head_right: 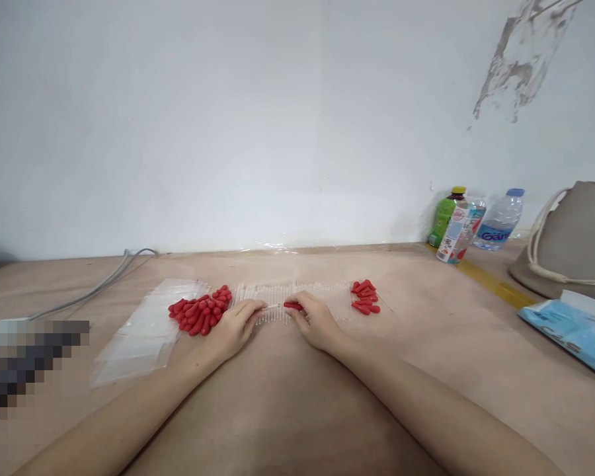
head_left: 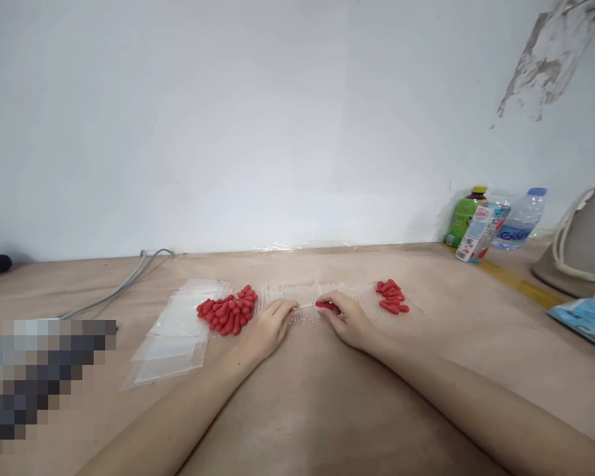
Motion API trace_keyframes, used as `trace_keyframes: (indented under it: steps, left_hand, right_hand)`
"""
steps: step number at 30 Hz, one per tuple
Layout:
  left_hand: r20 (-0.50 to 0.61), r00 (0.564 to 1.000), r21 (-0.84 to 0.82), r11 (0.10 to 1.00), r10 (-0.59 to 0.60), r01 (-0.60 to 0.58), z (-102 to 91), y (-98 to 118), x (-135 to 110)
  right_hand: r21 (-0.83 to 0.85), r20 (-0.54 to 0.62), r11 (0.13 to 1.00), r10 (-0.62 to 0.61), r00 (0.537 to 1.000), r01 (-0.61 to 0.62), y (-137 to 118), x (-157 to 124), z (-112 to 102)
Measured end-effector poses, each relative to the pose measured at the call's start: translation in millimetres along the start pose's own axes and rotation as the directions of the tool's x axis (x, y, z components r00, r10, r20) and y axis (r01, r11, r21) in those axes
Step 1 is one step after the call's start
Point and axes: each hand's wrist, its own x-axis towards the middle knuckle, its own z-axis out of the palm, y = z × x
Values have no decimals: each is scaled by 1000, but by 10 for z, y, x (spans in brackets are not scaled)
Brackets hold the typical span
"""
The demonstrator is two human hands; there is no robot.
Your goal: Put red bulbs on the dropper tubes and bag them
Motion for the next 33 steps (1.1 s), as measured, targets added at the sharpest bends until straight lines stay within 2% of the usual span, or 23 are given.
trace_keyframes:
  steps: [14,18,23,33]
  left_hand:
    - [52,998,2,999,39,-39,-36,110,13]
    - [70,993,12,996,91,-92,-33,87,1]
    - [41,984,-4,985,171,-171,-8,55,-13]
    - [35,970,-7,970,242,-242,31,31,-10]
  right_hand:
    - [38,71,996,-82,994,79,-6,-57,-6]
    - [17,85,997,-82,993,81,6,-58,-5]
    - [-18,97,996,-83,992,86,27,-52,7]
    - [-43,85,987,-154,984,158,44,-90,8]
